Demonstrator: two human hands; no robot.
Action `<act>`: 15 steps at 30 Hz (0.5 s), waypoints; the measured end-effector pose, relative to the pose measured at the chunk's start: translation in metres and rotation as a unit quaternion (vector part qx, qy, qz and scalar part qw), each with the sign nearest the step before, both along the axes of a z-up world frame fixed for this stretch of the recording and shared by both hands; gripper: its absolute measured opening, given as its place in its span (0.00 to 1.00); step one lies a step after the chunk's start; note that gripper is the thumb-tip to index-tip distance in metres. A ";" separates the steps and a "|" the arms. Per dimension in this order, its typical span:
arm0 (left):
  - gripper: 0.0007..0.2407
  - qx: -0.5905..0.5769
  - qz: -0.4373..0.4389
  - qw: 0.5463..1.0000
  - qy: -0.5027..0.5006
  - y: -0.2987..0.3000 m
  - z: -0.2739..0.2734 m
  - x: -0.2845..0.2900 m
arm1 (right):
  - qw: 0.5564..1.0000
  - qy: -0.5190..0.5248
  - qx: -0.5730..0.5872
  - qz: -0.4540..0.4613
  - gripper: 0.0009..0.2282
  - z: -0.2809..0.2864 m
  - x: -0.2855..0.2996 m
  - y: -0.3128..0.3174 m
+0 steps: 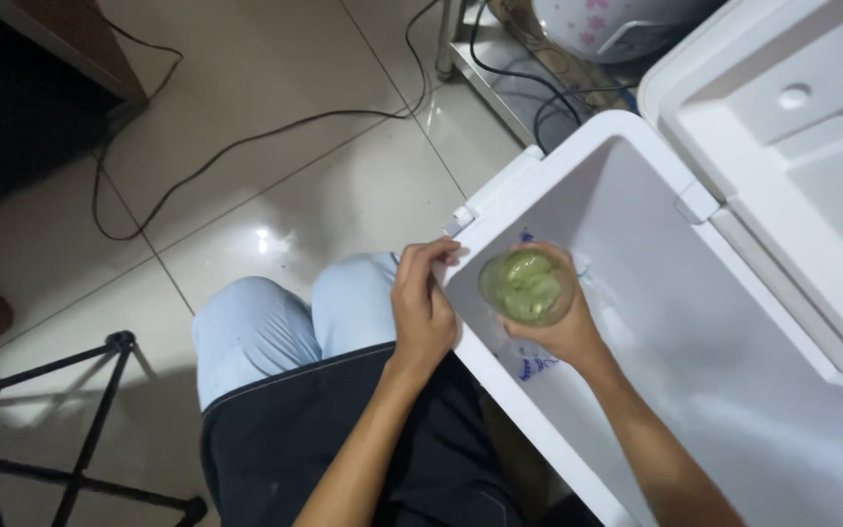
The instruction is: Mix ingredients, add ice from a cooler, and shake a beverage in a shaker before pouring into a serving cup.
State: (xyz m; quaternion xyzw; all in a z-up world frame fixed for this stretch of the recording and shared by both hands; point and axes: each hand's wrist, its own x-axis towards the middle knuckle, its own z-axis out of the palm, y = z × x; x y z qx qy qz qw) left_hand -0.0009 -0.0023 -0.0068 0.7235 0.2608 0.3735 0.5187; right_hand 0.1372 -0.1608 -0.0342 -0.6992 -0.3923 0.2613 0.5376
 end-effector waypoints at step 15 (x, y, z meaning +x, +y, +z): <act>0.20 -0.032 -0.011 0.999 -0.008 0.002 0.005 -0.001 | 0.998 0.034 -0.040 -0.024 0.43 0.067 0.038 -0.020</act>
